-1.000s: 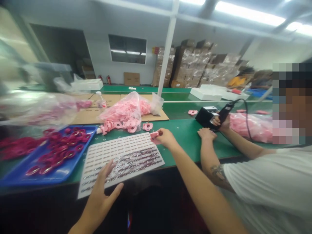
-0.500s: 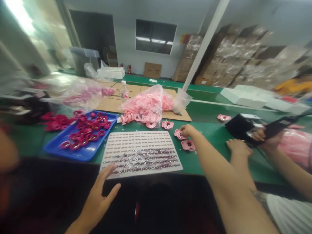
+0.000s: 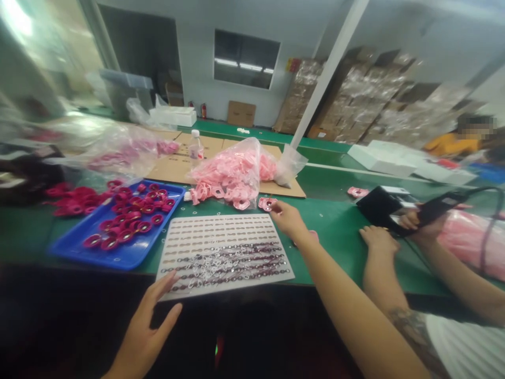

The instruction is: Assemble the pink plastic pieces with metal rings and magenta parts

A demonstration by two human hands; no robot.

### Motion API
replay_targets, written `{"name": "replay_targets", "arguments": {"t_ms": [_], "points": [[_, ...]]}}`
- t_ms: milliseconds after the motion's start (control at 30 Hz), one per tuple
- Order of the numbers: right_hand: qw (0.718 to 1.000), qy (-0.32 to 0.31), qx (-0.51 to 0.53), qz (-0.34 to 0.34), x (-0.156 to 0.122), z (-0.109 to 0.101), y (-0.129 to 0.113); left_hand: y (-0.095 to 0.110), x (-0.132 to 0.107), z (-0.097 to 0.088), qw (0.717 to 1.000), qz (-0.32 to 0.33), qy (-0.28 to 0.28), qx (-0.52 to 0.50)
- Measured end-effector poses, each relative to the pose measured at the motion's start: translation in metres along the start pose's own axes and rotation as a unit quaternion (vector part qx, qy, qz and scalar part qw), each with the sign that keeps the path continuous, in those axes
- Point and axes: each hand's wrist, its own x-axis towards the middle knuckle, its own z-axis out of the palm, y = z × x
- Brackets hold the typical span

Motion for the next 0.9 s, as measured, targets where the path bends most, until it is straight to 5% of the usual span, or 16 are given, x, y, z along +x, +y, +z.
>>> {"name": "replay_targets", "arguments": {"t_ms": [200, 400, 500, 733, 900], "points": [[0.991, -0.067, -0.019, -0.111, -0.062, 0.038, -0.028, -0.002, -0.003, 0.01, 0.999, 0.001, 0.043, 0.003], [0.99, -0.063, -0.025, -0.124, -0.074, 0.059, -0.028, 0.0, -0.003, 0.01, 0.999, 0.041, 0.029, 0.011], [0.992, -0.043, -0.015, -0.118, -0.073, 0.059, -0.029, 0.002, -0.003, 0.004, 0.998, 0.047, -0.005, 0.029], [0.995, 0.016, 0.049, -0.08, -0.083, 0.04, -0.025, 0.007, -0.002, 0.007, 0.995, 0.075, 0.049, 0.037], [0.99, 0.04, 0.127, -0.05, -0.088, 0.037, -0.016, 0.012, 0.007, 0.009, 0.994, 0.075, 0.026, 0.08]]}}
